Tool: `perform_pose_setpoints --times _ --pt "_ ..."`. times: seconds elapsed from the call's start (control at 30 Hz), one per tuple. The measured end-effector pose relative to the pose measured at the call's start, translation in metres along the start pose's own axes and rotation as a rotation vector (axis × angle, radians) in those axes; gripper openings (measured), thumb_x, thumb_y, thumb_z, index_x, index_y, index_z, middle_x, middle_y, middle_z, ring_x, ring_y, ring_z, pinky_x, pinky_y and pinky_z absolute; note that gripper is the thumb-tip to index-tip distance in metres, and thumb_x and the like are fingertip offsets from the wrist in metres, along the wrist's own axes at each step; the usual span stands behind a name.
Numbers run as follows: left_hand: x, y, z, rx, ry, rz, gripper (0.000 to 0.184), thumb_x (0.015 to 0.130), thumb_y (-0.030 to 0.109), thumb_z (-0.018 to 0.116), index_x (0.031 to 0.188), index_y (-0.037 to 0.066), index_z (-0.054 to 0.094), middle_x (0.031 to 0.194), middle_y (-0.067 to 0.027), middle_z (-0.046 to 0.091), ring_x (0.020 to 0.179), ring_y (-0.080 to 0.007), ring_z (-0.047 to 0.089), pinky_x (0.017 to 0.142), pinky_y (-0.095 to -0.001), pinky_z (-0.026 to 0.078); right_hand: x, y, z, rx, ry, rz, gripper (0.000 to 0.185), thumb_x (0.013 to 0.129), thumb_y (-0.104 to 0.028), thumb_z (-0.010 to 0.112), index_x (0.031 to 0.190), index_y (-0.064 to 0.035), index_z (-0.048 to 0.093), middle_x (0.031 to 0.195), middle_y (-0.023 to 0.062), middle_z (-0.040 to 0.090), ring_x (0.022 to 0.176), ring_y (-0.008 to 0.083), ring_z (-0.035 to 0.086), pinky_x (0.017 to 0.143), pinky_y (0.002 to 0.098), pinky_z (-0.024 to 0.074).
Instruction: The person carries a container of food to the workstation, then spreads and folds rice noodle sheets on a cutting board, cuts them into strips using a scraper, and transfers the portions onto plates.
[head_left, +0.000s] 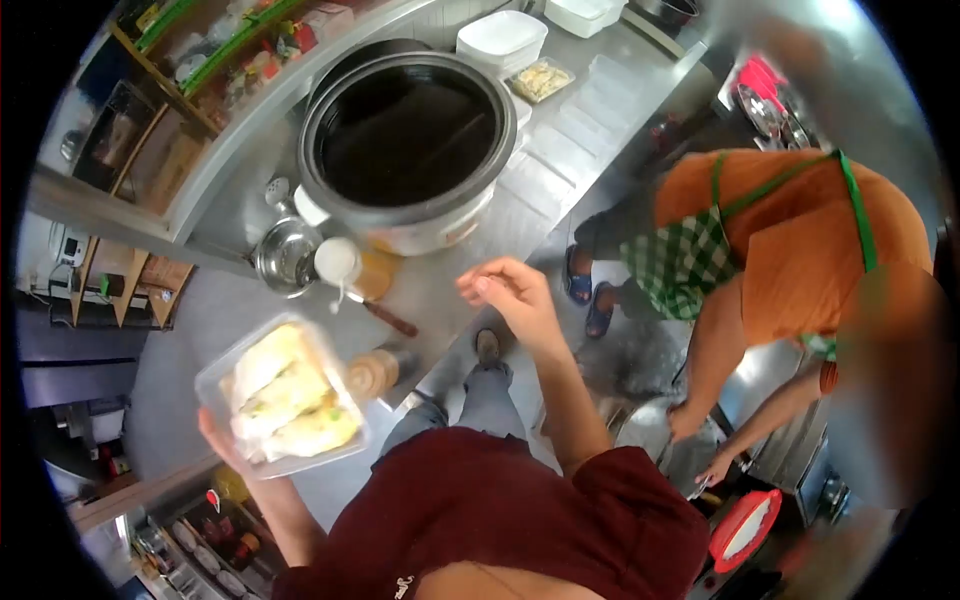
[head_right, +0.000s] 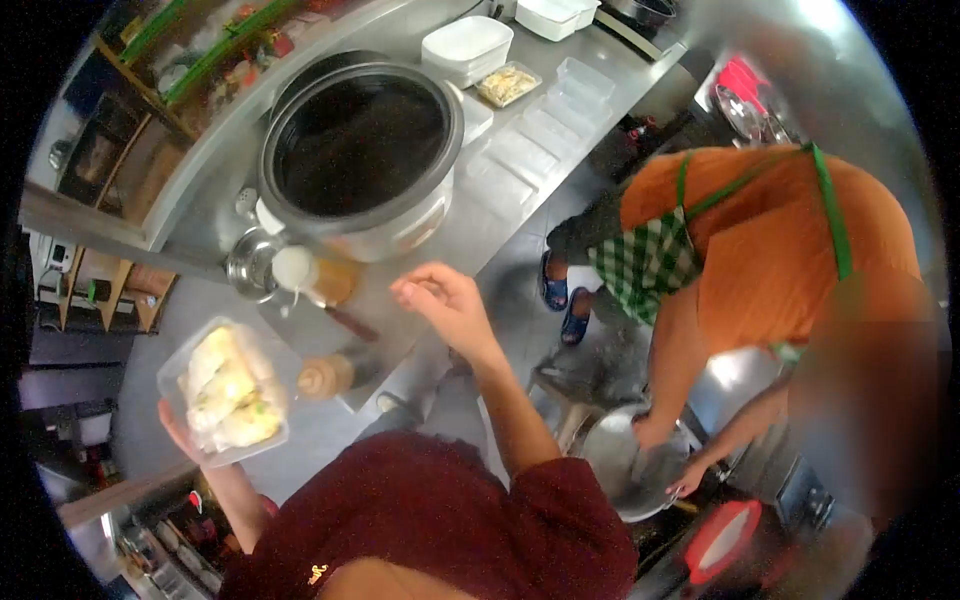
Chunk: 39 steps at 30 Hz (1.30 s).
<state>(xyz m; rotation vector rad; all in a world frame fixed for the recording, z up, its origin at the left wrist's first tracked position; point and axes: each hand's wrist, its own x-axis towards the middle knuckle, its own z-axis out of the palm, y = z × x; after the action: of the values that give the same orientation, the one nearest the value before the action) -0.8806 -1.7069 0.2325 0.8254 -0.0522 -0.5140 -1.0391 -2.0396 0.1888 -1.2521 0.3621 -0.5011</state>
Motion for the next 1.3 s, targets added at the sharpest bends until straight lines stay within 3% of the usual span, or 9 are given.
perform_pose_setpoints --times 0.1,0.23,0.37,0.6,0.7,0.77,0.93,1.1,1.3 --pt "0.012 -0.014 -0.001 0.338 0.199 0.464 0.072 0.078 0.039 0.057 0.134 0.008 0.025 0.132 -0.0198 0.034 0.111 -0.0320 0.047 0.092 -0.0454 0.043 0.035 0.083 -0.044 -0.402 -0.004 0.032 0.024 0.080 -0.016 0.061 0.096 0.0001 0.055 0.091 0.0123 0.061 0.080 0.0180 0.060 0.069 0.0273 0.0486" --pt "0.007 -0.007 0.007 0.329 0.360 0.398 0.054 0.089 0.035 0.040 0.131 0.003 0.030 0.134 -0.0159 0.035 0.117 -0.0271 0.042 0.090 -0.0386 0.044 0.046 0.139 -0.001 -0.709 -0.040 -0.199 0.044 0.075 -0.022 0.066 0.109 0.0009 0.050 0.106 0.0207 0.052 0.098 0.0323 0.052 0.082 0.0372 0.0449" --pt "-0.002 -0.008 0.026 -0.078 0.511 0.515 0.070 0.070 0.004 0.062 0.128 -0.002 0.024 0.117 -0.0198 0.045 0.101 -0.0291 0.053 0.086 -0.0337 0.047 0.058 0.166 0.056 -0.606 -0.082 -0.275 0.061 0.074 -0.021 0.066 0.123 0.0007 0.036 0.118 0.0252 0.041 0.106 0.0409 0.043 0.088 0.0422 0.0401" --pt "-0.066 0.018 -0.087 -0.143 0.143 0.331 0.054 0.086 0.034 0.044 0.129 0.002 0.031 0.129 -0.0106 0.040 0.114 -0.0210 0.044 0.089 -0.0312 0.043 0.075 0.185 0.111 -0.625 0.097 -0.306 0.074 0.068 -0.016 0.068 0.127 0.0014 0.027 0.125 0.0260 0.033 0.113 0.0429 0.033 0.095 0.0467 0.0303" --pt "-0.075 0.016 -0.124 0.679 0.433 0.468 0.051 0.089 0.037 0.041 0.128 0.005 0.034 0.131 -0.0077 0.039 0.117 -0.0173 0.043 0.087 -0.0309 0.044 0.081 0.189 0.128 -0.662 0.174 -0.305 0.076 0.065 -0.017 0.071 0.126 0.0009 0.030 0.123 0.0251 0.035 0.114 0.0423 0.032 0.095 0.0482 0.0279" --pt "-0.075 0.028 -0.094 -0.062 0.414 0.357 0.046 0.090 0.035 0.040 0.128 0.009 0.036 0.129 -0.0063 0.041 0.114 -0.0173 0.045 0.086 -0.0305 0.046 0.087 0.196 0.140 -0.659 0.298 -0.372 0.075 0.061 -0.019 0.074 0.123 0.0001 0.034 0.118 0.0236 0.039 0.110 0.0411 0.036 0.093 0.0479 0.0288" --pt "-0.077 0.053 -0.101 0.120 0.419 0.407 0.050 0.088 0.038 0.042 0.125 0.004 0.039 0.125 -0.0113 0.045 0.112 -0.0238 0.048 0.091 -0.0365 0.044 0.095 0.176 0.164 -0.541 0.425 -0.489 0.061 0.058 -0.008 0.072 0.112 0.0000 0.045 0.105 0.0160 0.051 0.099 0.0300 0.048 0.088 0.0416 0.0359" --pt "-0.074 0.080 -0.103 -0.170 0.309 0.223 0.057 0.085 0.043 0.044 0.125 0.003 0.040 0.128 -0.0151 0.043 0.115 -0.0301 0.045 0.096 -0.0428 0.038 0.085 0.158 0.163 -0.133 0.237 -0.082 0.054 0.066 -0.005 0.067 0.115 -0.0021 0.045 0.104 0.0087 0.055 0.095 0.0205 0.054 0.083 0.0328 0.0429" --pt "-0.051 0.080 -0.105 -0.338 0.295 0.029 0.058 0.083 0.047 0.045 0.122 0.004 0.043 0.124 -0.0154 0.046 0.112 -0.0302 0.047 0.094 -0.0404 0.038 0.067 0.103 0.138 -0.461 0.111 -0.388 0.053 0.065 -0.009 0.072 0.112 0.0010 0.049 0.104 0.0096 0.057 0.094 0.0183 0.055 0.085 0.0307 0.0424"
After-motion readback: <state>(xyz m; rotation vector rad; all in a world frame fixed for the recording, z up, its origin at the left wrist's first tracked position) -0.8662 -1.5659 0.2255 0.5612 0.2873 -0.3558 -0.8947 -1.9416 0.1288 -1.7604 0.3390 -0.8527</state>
